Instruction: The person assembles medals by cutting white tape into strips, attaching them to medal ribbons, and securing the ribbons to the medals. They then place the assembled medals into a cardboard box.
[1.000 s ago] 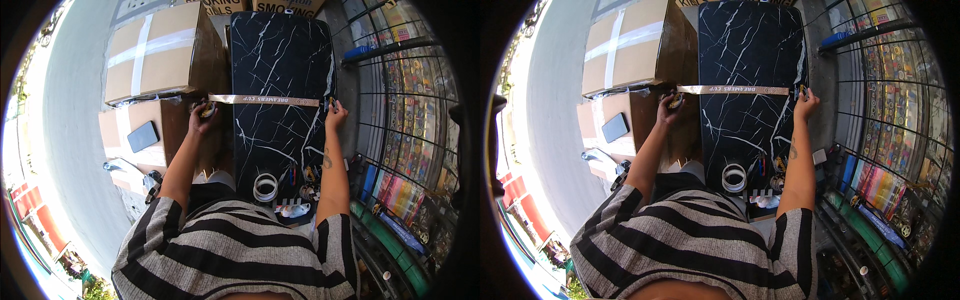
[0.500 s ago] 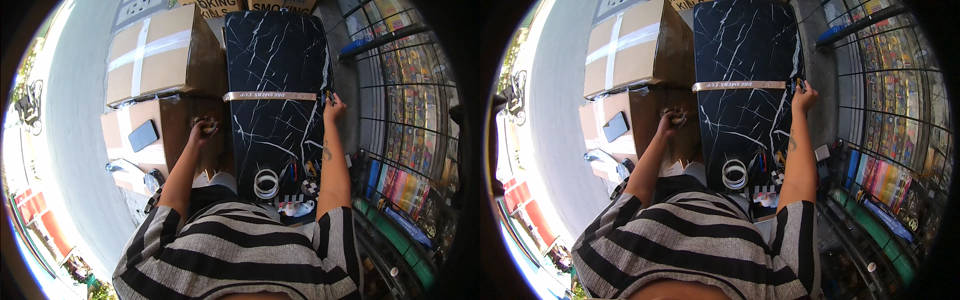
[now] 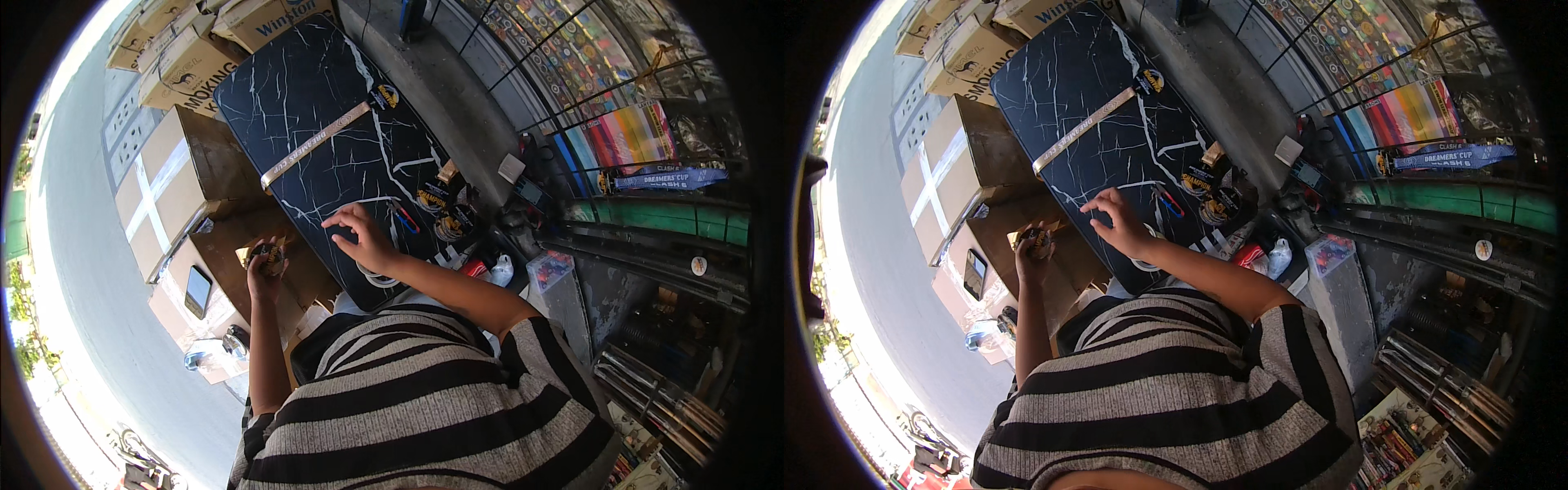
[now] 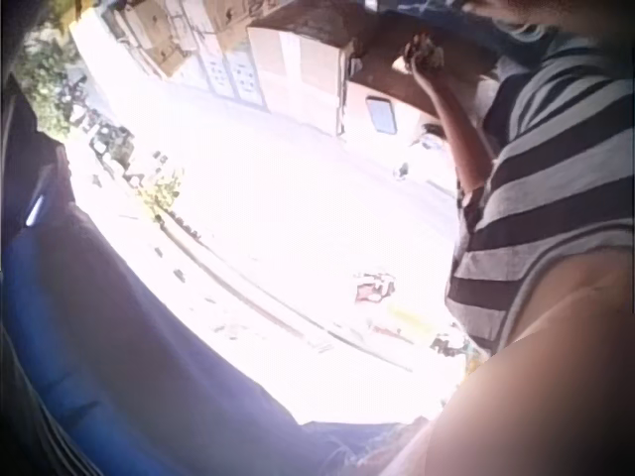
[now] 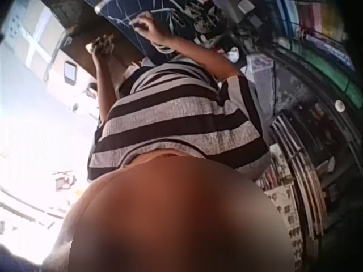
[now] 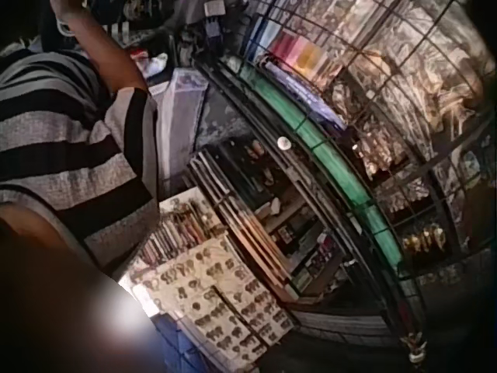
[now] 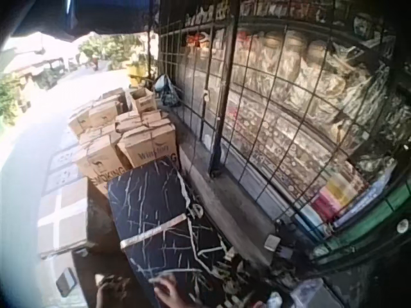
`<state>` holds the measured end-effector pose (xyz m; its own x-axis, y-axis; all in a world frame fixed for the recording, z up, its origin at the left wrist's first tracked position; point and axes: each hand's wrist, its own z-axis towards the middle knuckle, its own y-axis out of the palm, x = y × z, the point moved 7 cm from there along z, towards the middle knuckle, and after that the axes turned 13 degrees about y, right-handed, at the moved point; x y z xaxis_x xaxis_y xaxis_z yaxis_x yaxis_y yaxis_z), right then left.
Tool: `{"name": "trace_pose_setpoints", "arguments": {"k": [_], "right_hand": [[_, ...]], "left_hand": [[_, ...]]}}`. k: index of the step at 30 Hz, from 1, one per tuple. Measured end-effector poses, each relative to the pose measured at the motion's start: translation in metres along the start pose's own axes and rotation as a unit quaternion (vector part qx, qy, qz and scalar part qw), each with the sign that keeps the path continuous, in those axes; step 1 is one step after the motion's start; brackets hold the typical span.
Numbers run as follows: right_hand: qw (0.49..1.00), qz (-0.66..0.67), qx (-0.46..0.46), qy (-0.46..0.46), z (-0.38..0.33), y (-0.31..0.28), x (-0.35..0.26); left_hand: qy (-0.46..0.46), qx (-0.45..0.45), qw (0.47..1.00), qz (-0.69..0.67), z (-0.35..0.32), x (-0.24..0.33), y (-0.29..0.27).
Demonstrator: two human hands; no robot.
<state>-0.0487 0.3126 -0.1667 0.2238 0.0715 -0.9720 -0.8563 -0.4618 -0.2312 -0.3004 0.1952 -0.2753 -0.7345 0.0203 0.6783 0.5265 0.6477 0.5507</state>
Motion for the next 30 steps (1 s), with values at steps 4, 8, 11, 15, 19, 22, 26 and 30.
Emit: {"name": "trace_pose_setpoints", "arguments": {"k": [4, 8, 11, 15, 19, 22, 26, 30], "right_hand": [[0.980, 0.068, -0.175, 0.068, -0.072, 0.027, -0.011], [0.949, 0.050, -0.303, 0.067, -0.107, 0.024, -0.008], [0.961, 0.034, -0.263, 0.078, -0.122, 0.001, 0.000], [0.976, 0.084, -0.182, 0.080, -0.150, -0.048, 0.016], [0.978, 0.040, -0.035, 0.200, -0.194, -0.105, 0.059], [0.963, 0.014, 0.055, 0.265, -0.231, -0.147, 0.086], [0.964, -0.064, 0.115, 0.230, -0.247, -0.190, 0.091], [0.960, -0.045, 0.175, 0.212, -0.230, -0.217, 0.089]], "left_hand": [[0.021, -0.028, 0.999, -0.017, -0.029, -0.006, 0.019], [0.024, -0.050, 0.998, -0.015, -0.052, -0.010, 0.032], [0.020, -0.054, 0.998, -0.014, -0.066, -0.013, 0.034], [-0.007, -0.041, 0.998, -0.051, -0.078, -0.022, 0.030], [-0.017, -0.047, 0.993, -0.106, -0.086, -0.033, 0.024], [-0.009, -0.066, 0.992, -0.109, -0.094, -0.041, 0.009], [-0.019, -0.101, 0.988, -0.118, -0.108, -0.048, -0.016], [0.017, -0.055, 0.991, -0.122, -0.122, -0.041, -0.047]]}}
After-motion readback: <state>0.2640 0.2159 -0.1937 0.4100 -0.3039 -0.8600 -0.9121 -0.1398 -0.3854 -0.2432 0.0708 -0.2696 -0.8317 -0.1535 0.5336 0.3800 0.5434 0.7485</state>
